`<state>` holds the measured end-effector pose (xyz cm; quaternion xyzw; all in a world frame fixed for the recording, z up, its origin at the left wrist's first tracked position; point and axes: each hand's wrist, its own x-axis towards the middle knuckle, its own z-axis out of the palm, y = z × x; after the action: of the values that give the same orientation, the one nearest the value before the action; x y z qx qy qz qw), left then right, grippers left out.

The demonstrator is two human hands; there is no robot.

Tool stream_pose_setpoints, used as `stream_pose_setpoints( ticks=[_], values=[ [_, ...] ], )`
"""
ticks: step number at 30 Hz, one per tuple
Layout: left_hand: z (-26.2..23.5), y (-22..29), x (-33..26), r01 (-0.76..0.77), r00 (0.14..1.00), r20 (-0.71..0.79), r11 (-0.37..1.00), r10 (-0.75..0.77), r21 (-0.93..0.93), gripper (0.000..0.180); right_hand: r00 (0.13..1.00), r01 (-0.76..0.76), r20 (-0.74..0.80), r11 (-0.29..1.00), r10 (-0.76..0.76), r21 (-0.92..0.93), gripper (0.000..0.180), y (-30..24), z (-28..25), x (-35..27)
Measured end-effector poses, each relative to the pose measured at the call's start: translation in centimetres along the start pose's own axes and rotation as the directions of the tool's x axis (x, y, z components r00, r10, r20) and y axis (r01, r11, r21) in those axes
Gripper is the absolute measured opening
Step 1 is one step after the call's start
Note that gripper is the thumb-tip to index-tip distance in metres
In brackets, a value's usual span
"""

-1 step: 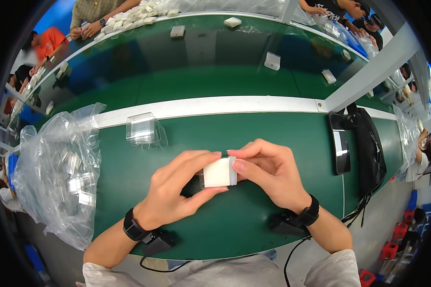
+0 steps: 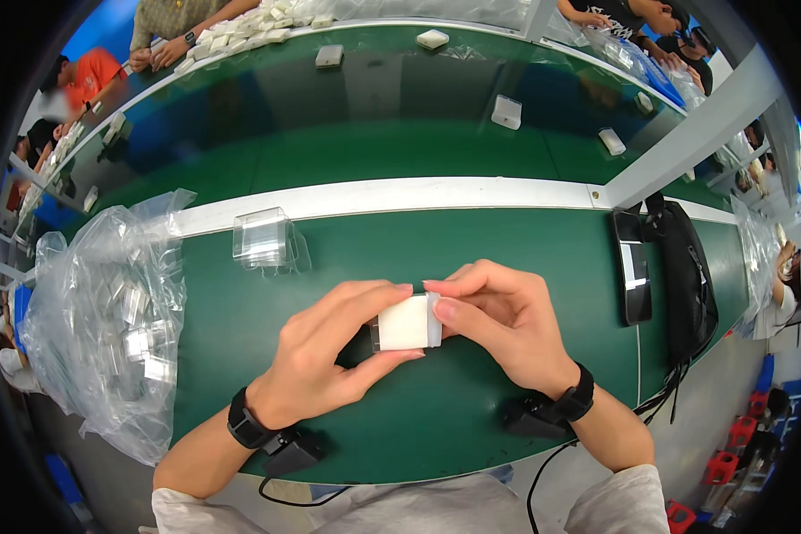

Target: Assemble small electronic parts and place them into plastic containers on a production line.

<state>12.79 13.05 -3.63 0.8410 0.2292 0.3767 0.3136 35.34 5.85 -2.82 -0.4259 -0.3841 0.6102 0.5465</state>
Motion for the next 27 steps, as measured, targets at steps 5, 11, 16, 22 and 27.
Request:
stream_pose_setpoints(
  ticks=[5, 11, 16, 22, 27],
  values=[
    [0.1, -0.1, 0.0, -0.063, 0.998, -0.009, 0.998, 0.063, 0.010, 0.056, 0.994, 0.097, 0.051, 0.989, -0.092, -0.112, 0.010, 0.4, -0.4, -0.2],
    [0.1, -0.3, 0.1, -0.090, 0.996, 0.018, 0.996, 0.090, 0.027, 0.056, 0.995, 0.099, 0.033, 0.983, -0.096, -0.152, 0.008, 0.2, -0.3, -0.2],
    [0.0, -0.3, 0.1, -0.087, 0.996, 0.036, 0.996, 0.086, 0.024, 0.057, 0.987, 0.147, 0.094, 0.963, -0.128, -0.226, 0.012, 0.0, -0.5, 0.0],
    [0.0, -0.3, 0.1, -0.069, 0.997, 0.032, 0.998, 0.069, -0.013, 0.057, 0.993, 0.062, 0.105, 0.995, -0.053, -0.077, 0.019, -0.7, -1.1, -0.2],
    [-0.2, -0.3, 0.0, -0.065, 0.997, 0.030, 0.998, 0.065, -0.015, 0.058, 0.990, 0.049, 0.139, 0.995, -0.037, -0.086, 0.021, -0.3, -1.1, -0.1]
  ],
)
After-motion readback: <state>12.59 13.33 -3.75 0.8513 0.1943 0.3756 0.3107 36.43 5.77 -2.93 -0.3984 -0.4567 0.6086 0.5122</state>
